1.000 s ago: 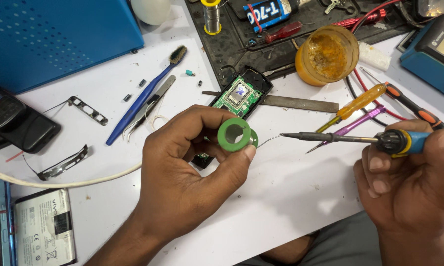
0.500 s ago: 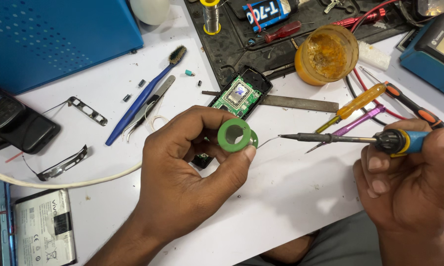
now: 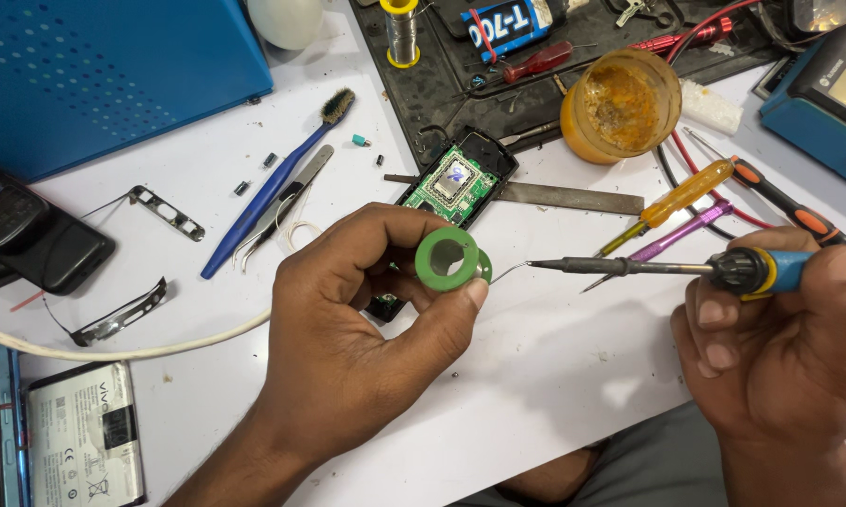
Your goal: The person solders a wire onto the circuit board of a disassembled feature phone, dipping the soldering iron in flux first. They then clean the board and keypad with a toothbrush and probe the board with multimeter test leads to test it.
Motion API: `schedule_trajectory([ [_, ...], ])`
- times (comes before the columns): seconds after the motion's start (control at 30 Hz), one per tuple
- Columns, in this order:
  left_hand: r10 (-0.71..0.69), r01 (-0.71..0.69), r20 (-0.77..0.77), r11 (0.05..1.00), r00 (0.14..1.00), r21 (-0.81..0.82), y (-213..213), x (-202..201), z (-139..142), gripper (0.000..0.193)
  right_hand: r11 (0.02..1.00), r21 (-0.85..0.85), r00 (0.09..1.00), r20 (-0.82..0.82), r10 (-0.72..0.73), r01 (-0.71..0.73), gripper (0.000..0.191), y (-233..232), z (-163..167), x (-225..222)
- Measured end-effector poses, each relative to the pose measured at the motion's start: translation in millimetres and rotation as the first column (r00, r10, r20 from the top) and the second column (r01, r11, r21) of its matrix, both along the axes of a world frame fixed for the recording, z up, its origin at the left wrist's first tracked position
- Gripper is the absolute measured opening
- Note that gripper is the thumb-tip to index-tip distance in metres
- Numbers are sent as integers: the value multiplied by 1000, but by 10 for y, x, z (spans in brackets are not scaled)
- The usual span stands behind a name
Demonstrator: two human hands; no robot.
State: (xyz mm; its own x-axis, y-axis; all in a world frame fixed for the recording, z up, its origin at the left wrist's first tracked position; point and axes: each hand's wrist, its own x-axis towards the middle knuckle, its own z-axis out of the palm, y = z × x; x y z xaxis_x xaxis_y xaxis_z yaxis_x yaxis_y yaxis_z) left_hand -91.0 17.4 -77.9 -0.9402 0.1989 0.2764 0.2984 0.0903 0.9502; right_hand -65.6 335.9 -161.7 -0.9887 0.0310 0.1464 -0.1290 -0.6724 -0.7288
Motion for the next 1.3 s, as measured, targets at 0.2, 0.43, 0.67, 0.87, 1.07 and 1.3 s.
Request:
schedule_trajectory([
  [0.2, 4, -4, 8, 1000, 1000, 5, 0, 4, -9, 24, 1000, 21, 1000, 12, -15, 15, 48, -13, 7, -3],
  [0.43, 13, -13, -6, 1000, 1000, -9, 46, 56, 106, 23, 1000, -27, 1000, 2, 14, -14, 47, -10, 111, 31],
  [0.67, 259, -247, -197, 965, 946, 86, -238, 37, 220, 35, 998, -55, 1000, 7, 3, -2, 47, -35, 135, 112],
  [0.87, 442, -503, -355, 859, 824, -98, -721, -342, 142, 24, 999, -53, 1000, 14, 14, -13, 48, -27, 172, 166],
  [1.07, 627, -637, -232, 561, 744, -528, -928, -437, -98, 30, 997, -76, 1000, 31, -1, 4, 46, -37, 220, 209],
  [1.3, 484, -703, -523, 589, 702, -399, -903, -438, -101, 48, 995, -87, 999, 0, 43, -43, 51, 48, 209, 223],
])
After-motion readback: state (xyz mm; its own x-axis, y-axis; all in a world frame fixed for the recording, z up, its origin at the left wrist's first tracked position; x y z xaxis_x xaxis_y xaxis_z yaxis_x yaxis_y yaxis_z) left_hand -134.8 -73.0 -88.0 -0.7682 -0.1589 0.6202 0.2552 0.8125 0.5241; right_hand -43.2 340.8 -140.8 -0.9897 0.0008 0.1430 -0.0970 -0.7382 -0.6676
